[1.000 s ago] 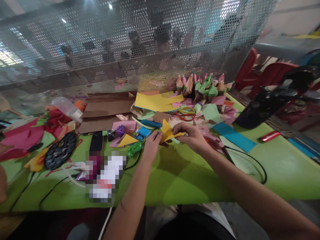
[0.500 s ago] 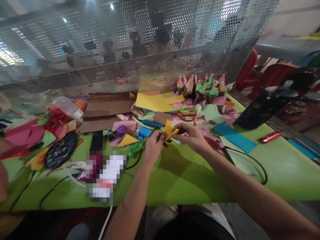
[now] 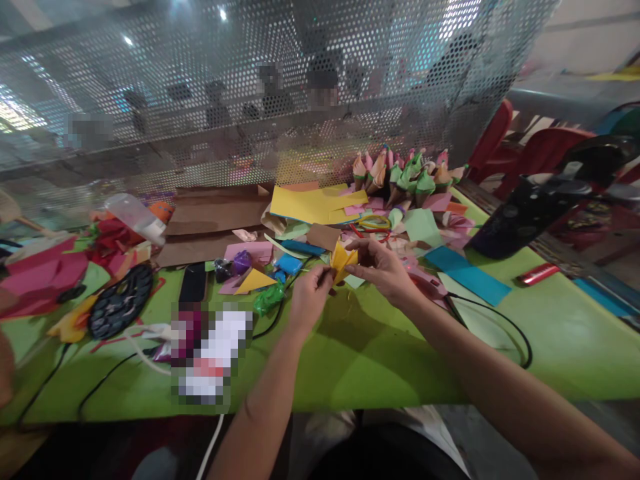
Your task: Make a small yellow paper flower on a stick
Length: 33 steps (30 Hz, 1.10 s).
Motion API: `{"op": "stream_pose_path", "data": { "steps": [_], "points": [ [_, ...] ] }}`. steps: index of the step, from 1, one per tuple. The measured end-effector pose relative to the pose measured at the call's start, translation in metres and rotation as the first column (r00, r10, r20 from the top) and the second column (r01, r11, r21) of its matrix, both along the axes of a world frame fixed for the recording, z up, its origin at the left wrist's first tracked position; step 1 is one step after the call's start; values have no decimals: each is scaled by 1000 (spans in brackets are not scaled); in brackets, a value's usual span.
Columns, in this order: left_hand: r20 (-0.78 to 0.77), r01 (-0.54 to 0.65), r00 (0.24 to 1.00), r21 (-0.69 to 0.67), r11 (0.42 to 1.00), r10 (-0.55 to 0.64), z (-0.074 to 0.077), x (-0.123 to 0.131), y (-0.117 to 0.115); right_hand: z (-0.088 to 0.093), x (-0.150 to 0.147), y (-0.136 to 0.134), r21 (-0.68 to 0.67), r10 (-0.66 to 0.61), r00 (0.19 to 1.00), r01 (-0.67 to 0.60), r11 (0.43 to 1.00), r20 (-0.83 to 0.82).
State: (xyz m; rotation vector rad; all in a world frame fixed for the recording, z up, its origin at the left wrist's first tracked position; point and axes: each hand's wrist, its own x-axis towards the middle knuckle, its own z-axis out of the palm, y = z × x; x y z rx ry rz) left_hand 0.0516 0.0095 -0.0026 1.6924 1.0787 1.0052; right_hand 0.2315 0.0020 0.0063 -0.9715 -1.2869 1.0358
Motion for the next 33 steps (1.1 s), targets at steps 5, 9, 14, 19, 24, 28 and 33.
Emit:
{"op": "stream_pose_path", "data": {
  "steps": [5,9,14,19,24,28,33],
  "points": [
    [-46,-10,999,34,999,12,-2,0,0,3,-3,0,11,-23,1000,23,1000,-9],
    [-54,16,998,32,999,-14,0,0,-1,3,-2,0,-1,-54,998,54,999,29],
    [-52,54,997,45,997,-52,2,0,-3,0,0,2,-24,-90,996,90,996,11],
    [-54,71,996,0,997,-71,2,0,-3,-1,-1,1,-126,86,994,-94,988,-65],
    [10,104,995,-95,990,-103,6,1,-4,1,-1,0,-104,5,998,-12,994,-66],
    [56,146,989,-138,980,-140,6,2,-4,3,0,0,-73,-44,999,42,996,-26],
    [-35,145,988,-64,987,-148,1,3,-2,4,0,0,-77,-57,997,53,996,-57]
  ]
}}
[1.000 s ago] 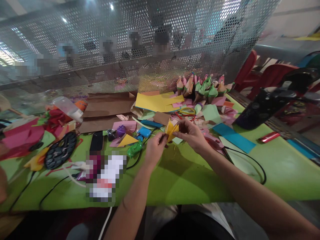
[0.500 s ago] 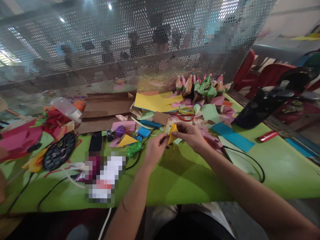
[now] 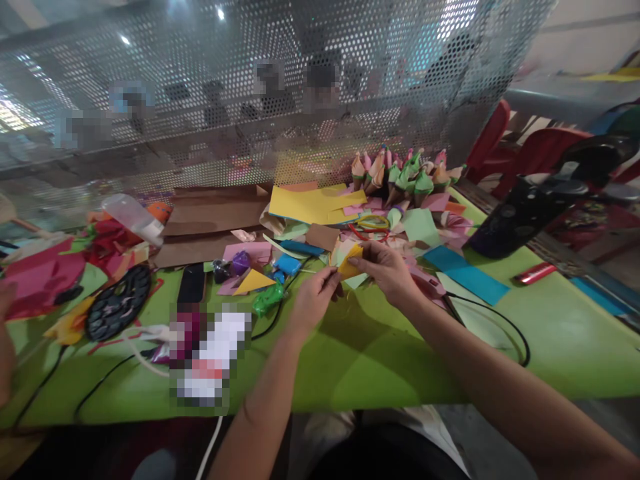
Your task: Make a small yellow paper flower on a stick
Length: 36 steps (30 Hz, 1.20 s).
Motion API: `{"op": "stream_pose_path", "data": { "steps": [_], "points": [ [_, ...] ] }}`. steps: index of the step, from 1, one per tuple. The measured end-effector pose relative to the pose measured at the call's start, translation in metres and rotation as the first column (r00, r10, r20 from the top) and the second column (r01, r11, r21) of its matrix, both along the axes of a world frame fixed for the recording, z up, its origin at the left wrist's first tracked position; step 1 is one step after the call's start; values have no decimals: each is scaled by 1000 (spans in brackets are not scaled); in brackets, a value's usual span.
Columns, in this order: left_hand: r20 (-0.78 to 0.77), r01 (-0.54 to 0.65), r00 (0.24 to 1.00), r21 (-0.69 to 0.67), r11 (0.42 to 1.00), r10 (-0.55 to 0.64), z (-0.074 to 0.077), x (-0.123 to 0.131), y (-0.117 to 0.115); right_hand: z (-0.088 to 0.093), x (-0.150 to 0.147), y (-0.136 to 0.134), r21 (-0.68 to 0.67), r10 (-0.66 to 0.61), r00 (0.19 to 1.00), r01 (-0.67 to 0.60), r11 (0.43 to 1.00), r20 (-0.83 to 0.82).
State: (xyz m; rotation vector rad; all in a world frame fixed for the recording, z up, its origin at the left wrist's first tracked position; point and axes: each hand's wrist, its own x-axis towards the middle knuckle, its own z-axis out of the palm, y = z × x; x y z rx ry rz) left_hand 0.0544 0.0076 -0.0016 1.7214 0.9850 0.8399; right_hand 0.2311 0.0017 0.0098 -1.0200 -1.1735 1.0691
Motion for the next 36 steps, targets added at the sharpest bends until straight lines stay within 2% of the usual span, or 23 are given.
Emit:
{"op": "stream_pose_path", "data": {
  "steps": [5,10,17,21,25,30,33,36],
  "points": [
    [-116,-51,991,112,992,64,3,-1,-2,3,-2,-2,-22,26,998,-28,999,-62],
    [-261,-47,959,242,969,112,5,-2,-3,4,-2,-2,-18,-6,998,5,1000,-57],
    [-311,-36,938,350,936,152,-3,3,-3,0,-3,-1,-3,-61,998,61,998,-11],
    [-290,-53,945,322,945,151,-8,6,-4,-3,-4,-2,1,-42,998,42,999,44],
    [-203,-83,969,269,960,141,-11,7,-4,-4,-7,-3,22,-1,999,0,1000,43],
    [-40,-238,968,189,953,250,-9,5,-2,-4,-10,-3,14,46,999,-46,999,20],
    [-21,-276,958,180,944,284,-7,3,-1,-6,-11,-3,3,26,996,-26,1000,84],
    [-48,-275,955,227,934,293,-9,3,-2,-10,-10,-3,4,-18,991,18,1000,130]
  ]
}}
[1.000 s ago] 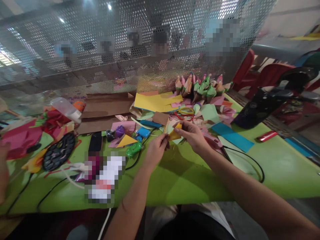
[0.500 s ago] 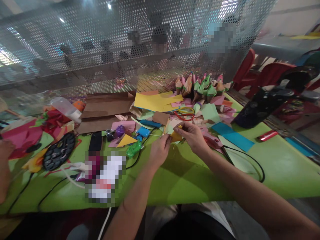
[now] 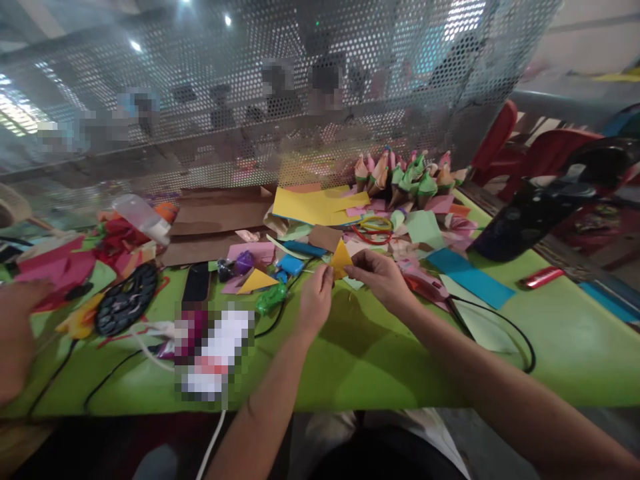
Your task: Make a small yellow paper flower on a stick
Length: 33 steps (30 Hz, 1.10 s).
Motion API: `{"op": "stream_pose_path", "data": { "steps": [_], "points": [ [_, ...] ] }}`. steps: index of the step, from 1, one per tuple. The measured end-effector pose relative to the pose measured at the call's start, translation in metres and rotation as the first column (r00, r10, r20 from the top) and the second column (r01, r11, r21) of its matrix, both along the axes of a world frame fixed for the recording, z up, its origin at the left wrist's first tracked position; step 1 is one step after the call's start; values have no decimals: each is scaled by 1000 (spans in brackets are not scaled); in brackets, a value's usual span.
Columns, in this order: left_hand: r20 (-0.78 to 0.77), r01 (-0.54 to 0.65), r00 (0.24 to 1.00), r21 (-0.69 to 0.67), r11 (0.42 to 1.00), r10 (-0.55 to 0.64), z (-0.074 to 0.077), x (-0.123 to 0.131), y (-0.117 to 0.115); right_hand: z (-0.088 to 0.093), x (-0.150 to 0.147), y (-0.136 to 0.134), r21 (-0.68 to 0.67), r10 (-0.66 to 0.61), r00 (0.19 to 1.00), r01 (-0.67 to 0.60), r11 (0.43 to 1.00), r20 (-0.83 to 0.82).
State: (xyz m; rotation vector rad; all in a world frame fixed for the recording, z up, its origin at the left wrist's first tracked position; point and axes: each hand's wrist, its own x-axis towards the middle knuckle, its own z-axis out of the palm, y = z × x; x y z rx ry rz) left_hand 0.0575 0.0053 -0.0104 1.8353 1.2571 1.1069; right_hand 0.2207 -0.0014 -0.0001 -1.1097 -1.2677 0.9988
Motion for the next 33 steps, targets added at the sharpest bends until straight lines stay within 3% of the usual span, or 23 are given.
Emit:
{"op": "stream_pose_path", "data": {
  "steps": [8,11,14,17,20,24,28,31,33],
  "points": [
    [-189,16,982,104,994,4,4,1,-4,-6,8,-1,-40,35,999,-35,999,19],
    [-232,-100,963,164,981,137,18,-13,6,-5,15,1,-32,-41,999,40,999,-16],
    [-378,-347,823,255,902,424,35,-39,16,-5,20,4,-18,-72,995,71,997,-68],
    [-517,-523,624,283,804,587,46,-67,19,-5,21,5,1,-88,992,89,996,-90],
    [-634,-558,534,233,796,559,48,-87,17,-3,19,5,10,-84,990,86,996,-113],
    [-756,-479,525,117,870,391,48,-98,14,-2,18,5,9,-90,985,93,996,-149],
    [-831,-441,475,62,895,291,51,-96,14,-3,20,8,15,-71,985,74,997,-160],
    [-827,-441,452,119,890,335,57,-95,13,-3,21,9,18,-53,984,57,998,-172],
    [-765,-438,497,188,879,410,63,-96,13,-2,20,9,16,-49,980,53,998,-190]
  ]
}}
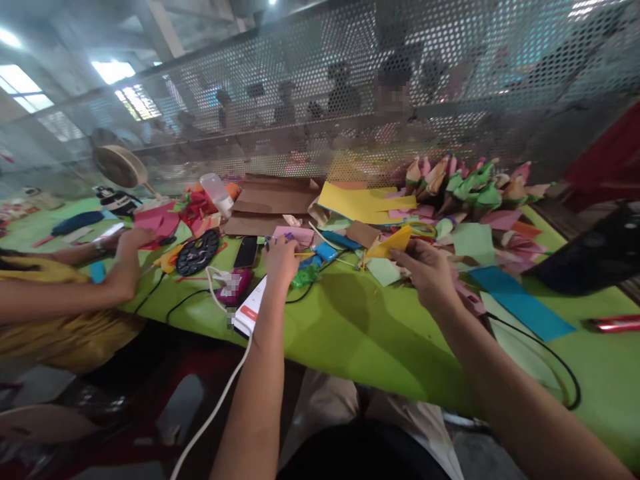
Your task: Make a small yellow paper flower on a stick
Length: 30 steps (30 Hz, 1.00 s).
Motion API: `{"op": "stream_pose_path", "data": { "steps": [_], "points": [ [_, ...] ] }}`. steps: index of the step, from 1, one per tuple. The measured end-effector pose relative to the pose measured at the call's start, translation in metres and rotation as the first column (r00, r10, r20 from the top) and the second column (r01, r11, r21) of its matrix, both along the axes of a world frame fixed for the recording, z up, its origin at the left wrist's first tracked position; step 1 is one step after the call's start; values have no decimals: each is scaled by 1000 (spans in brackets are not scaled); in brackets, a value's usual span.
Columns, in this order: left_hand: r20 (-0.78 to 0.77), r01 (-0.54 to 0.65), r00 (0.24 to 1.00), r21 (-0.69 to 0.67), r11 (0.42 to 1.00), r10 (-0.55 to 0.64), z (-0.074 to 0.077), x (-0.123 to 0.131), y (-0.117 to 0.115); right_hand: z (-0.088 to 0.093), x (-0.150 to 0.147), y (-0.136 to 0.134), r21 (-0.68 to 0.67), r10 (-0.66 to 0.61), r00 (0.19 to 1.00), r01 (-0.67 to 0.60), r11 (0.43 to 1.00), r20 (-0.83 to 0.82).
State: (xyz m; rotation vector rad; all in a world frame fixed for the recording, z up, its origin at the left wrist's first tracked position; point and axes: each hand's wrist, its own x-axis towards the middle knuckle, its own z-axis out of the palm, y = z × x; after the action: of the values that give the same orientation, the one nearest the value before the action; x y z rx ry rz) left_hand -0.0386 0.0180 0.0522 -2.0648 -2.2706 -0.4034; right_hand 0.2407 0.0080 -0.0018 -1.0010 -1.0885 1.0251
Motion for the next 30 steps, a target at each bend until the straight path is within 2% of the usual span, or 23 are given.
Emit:
{"op": "stream_pose_path", "data": {
  "steps": [2,3,5,8,11,13,18,21,24,30],
  "points": [
    [181,42,981,126,991,-64,4,2,2,2,-2,-1,-6,11,1000,-11,1000,-14],
    [314,64,942,185,981,-121,5,6,4,3,-3,-1,-9,20,1000,-21,1000,-19],
    [584,99,772,278,956,-250,5,19,9,4,-4,-2,-13,36,999,-37,999,-37],
    [807,121,485,319,940,-336,-3,55,15,6,-6,-2,-17,25,995,-27,999,-100],
    [930,119,231,263,957,-284,-15,91,19,7,-6,-1,-29,-12,986,8,1000,-165],
    [967,134,121,208,969,-225,-24,108,22,8,-5,0,-24,-27,983,23,999,-181],
    [987,145,2,158,977,-160,-48,123,23,9,-5,1,4,-81,981,83,997,-176],
    [989,192,-14,148,970,-148,-57,122,18,9,-7,0,-12,-89,983,88,996,-164],
    [990,222,-13,143,964,-144,-57,119,12,8,-10,-3,-19,-94,987,93,996,-128],
    [984,213,-59,180,960,-171,-52,122,7,9,-15,-6,-26,-63,995,61,998,-76]
  ]
}}
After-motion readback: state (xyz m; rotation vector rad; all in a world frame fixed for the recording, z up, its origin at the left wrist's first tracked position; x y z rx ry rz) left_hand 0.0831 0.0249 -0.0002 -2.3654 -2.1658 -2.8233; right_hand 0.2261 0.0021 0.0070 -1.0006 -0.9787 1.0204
